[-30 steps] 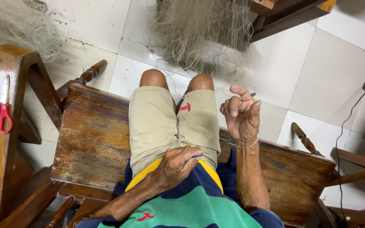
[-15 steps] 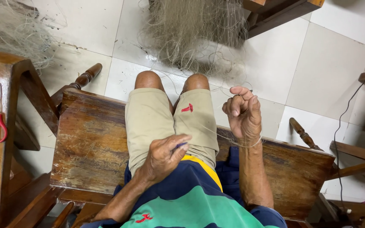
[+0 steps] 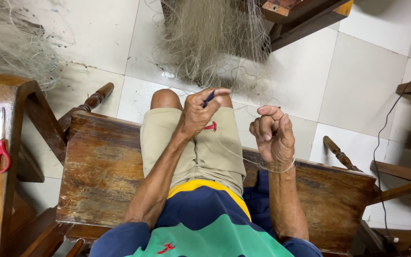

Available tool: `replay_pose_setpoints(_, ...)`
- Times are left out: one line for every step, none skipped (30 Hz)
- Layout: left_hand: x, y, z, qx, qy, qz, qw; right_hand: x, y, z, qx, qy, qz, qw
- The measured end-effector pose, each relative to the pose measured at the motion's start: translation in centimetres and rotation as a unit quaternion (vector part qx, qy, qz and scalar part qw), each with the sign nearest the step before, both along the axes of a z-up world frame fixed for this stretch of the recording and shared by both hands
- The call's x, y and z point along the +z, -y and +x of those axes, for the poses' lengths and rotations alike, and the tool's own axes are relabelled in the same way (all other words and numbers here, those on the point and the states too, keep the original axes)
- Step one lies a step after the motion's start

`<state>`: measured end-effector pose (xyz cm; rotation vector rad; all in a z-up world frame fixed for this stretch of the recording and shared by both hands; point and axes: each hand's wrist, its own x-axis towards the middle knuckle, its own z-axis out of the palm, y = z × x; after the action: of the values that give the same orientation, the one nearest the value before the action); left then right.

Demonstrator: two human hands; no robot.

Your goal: Repairing a fine-mesh fishing net using a netting needle and thread

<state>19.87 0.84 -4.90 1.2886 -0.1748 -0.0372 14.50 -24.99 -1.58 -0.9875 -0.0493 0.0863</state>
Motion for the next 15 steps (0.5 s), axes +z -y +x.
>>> replay_pose_setpoints(0.9, 0.5, 0.3, 0.000, 0.000, 0.001, 1.000, 0.2, -0.2, 0.1, 0.000, 0.000, 0.001, 1.000)
replay_pose_setpoints(1.9, 1.0, 0.5, -0.030, 0.003, -0.005, 1.000, 0.4, -0.4, 0.1, 0.006, 0.005, 0.002, 1.000)
replay_pose_setpoints(2.9, 1.6, 0.8, -0.060, 0.007, -0.011, 0.998, 0.7, -0.4, 0.2, 0.011, 0.010, 0.003, 1.000)
replay_pose_setpoints(2.1, 2.2, 1.1, -0.060, 0.008, -0.011, 0.998, 1.0, -0.6, 0.2, 0.011, 0.011, 0.004, 1.000)
replay_pose_setpoints(1.4, 2.9, 1.5, -0.075, 0.028, -0.006, 0.997, 1.1, -0.8, 0.4, 0.013, 0.010, 0.014, 1.000)
replay_pose_setpoints(0.7, 3.5, 1.9, -0.089, 0.049, -0.002, 0.995, 1.3, -0.9, 0.5, 0.015, 0.010, 0.024, 1.000)
replay_pose_setpoints(0.6, 3.6, 1.9, -0.090, 0.049, 0.000, 0.995, 1.2, -0.9, 0.6, 0.014, 0.011, 0.025, 1.000)
replay_pose_setpoints(0.6, 3.8, 1.9, -0.091, 0.023, -0.002, 0.996, 1.1, -0.9, 0.6, 0.015, 0.010, 0.028, 0.999)
replay_pose_setpoints(0.6, 4.0, 1.9, -0.092, -0.003, -0.003, 0.996, 1.0, -0.9, 0.7, 0.015, 0.009, 0.030, 0.999)
replay_pose_setpoints(0.9, 4.0, 2.3, -0.094, -0.003, -0.002, 0.996, 0.9, -0.9, 0.9, 0.014, 0.009, 0.032, 0.999)
replay_pose_setpoints(1.2, 4.0, 2.5, -0.117, -0.002, -0.021, 0.993, 0.8, -0.9, 1.0, 0.016, 0.008, 0.034, 0.999)
replay_pose_setpoints(1.4, 3.9, 2.7, -0.140, -0.001, -0.040, 0.989, 0.7, -1.0, 1.1, 0.018, 0.008, 0.036, 0.999)
replay_pose_setpoints(0.7, 3.7, 2.6, -0.141, -0.001, -0.039, 0.989, 0.6, -0.8, 1.2, 0.017, 0.008, 0.037, 0.999)
replay_pose_setpoints(0.0, 3.5, 2.4, -0.132, -0.026, -0.043, 0.990, 0.5, -0.7, 1.3, 0.018, 0.013, 0.041, 0.999)
replay_pose_setpoints(-0.7, 3.2, 2.1, -0.122, -0.053, -0.048, 0.990, 0.4, -0.7, 1.3, 0.019, 0.017, 0.044, 0.999)
